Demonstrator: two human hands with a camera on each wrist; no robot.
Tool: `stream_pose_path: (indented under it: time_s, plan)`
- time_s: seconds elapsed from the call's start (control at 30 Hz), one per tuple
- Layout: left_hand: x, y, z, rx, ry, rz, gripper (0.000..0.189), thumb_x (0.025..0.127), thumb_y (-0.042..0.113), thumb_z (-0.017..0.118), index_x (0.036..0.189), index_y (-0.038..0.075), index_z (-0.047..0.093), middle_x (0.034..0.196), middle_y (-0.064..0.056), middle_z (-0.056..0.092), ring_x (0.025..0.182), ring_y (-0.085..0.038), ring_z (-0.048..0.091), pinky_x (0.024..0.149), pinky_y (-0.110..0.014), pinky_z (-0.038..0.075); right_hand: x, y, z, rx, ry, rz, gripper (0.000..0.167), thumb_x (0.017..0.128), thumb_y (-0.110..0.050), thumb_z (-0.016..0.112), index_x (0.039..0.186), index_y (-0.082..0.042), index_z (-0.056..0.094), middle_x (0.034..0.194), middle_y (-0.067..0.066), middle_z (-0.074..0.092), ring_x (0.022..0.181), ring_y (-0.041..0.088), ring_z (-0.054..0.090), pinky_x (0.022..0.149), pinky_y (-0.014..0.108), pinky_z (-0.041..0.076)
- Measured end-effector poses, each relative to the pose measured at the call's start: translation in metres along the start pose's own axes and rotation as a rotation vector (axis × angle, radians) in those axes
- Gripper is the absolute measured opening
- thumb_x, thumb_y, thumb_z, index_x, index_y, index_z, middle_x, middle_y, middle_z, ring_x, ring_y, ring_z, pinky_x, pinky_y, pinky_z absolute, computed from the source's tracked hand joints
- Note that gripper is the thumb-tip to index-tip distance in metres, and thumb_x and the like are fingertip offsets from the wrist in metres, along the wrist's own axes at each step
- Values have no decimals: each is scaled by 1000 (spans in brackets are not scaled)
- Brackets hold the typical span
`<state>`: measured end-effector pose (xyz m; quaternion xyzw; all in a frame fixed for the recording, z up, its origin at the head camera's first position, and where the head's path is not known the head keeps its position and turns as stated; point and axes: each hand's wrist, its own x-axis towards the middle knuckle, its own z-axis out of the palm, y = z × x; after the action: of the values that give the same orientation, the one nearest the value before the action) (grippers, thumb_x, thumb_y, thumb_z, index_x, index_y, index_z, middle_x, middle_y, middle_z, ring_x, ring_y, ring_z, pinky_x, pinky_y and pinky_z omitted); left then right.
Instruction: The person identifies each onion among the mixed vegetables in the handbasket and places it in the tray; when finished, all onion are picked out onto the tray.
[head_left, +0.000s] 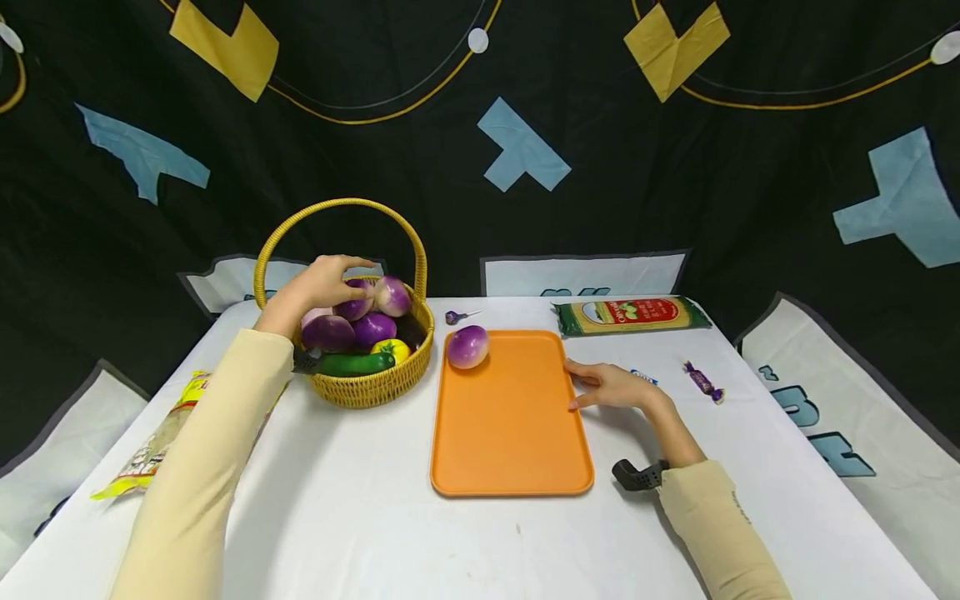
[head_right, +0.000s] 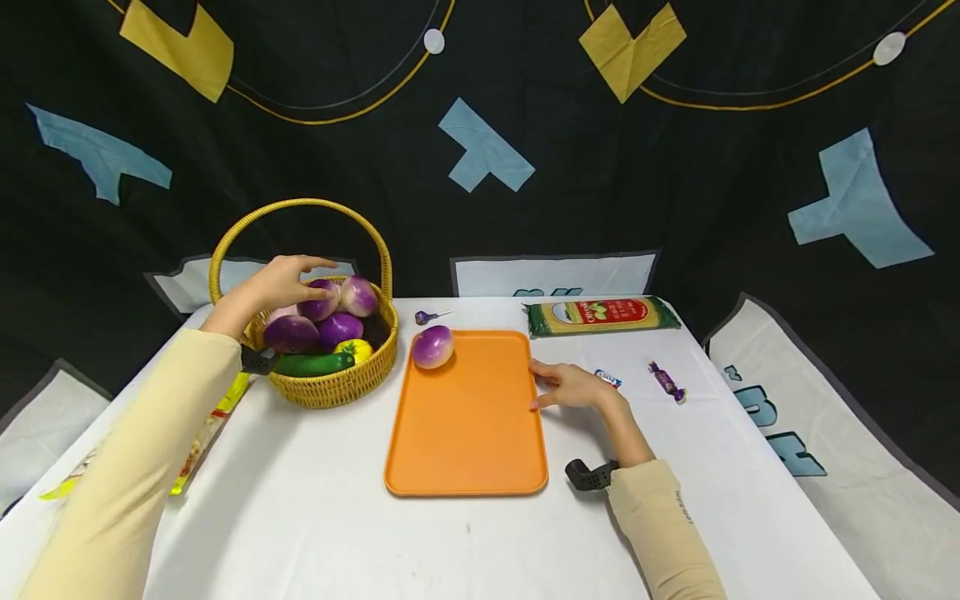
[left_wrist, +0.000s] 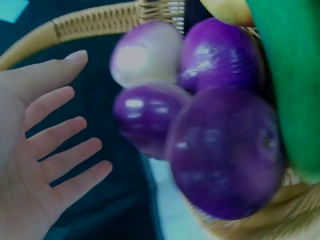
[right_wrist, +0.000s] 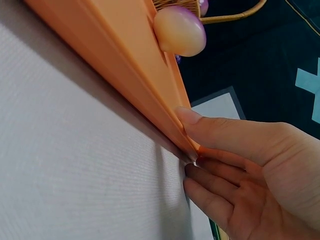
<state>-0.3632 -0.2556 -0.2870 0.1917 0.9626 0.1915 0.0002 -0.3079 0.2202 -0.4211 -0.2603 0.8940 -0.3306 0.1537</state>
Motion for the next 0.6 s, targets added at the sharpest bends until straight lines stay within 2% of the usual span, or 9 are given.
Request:
stream_pose_path:
  time_s: [0.1,0.2,0.33,0.47,0.6]
  plan:
    - [4,-11,5,-31,-36,-46,57,92,18,64,142,0,43,138,-31,44,127,-49,39,104,-62,31,1,0,0,11,-3,10,79,86,-26,73,147,3,32,151,18,32,133,31,41,109,45,32]
    - [3,-24,10,-58,-78,-106,65,92,21,64,145,-2,35,138,-33,42,127,-50,38,105,-64,27,3,-2,2,20,-14,9,80,87,-27,73,147,3,30,152,18,31,135,32,39,110,46,31]
    - [2,-32,12,-84,-105,-162,77,91,27,65,148,-5,24,141,-35,36,130,-52,33,106,-65,23,4,-3,2,19,-10,13,81,86,-28,73,147,3,30,151,18,31,135,32,37,110,47,30]
    - [3,-32,14,-88,-120,-175,83,92,29,64,149,-7,16,143,-36,31,131,-52,31,107,-64,23,3,-2,1,19,-4,16,80,87,-28,73,148,3,30,152,18,31,135,32,37,110,47,31]
    - [3,-31,18,-86,-107,-159,77,93,25,62,146,-10,19,139,-38,35,127,-52,35,107,-62,27,2,-1,0,20,-10,30,81,86,-28,73,148,1,30,152,17,31,136,32,36,110,46,30]
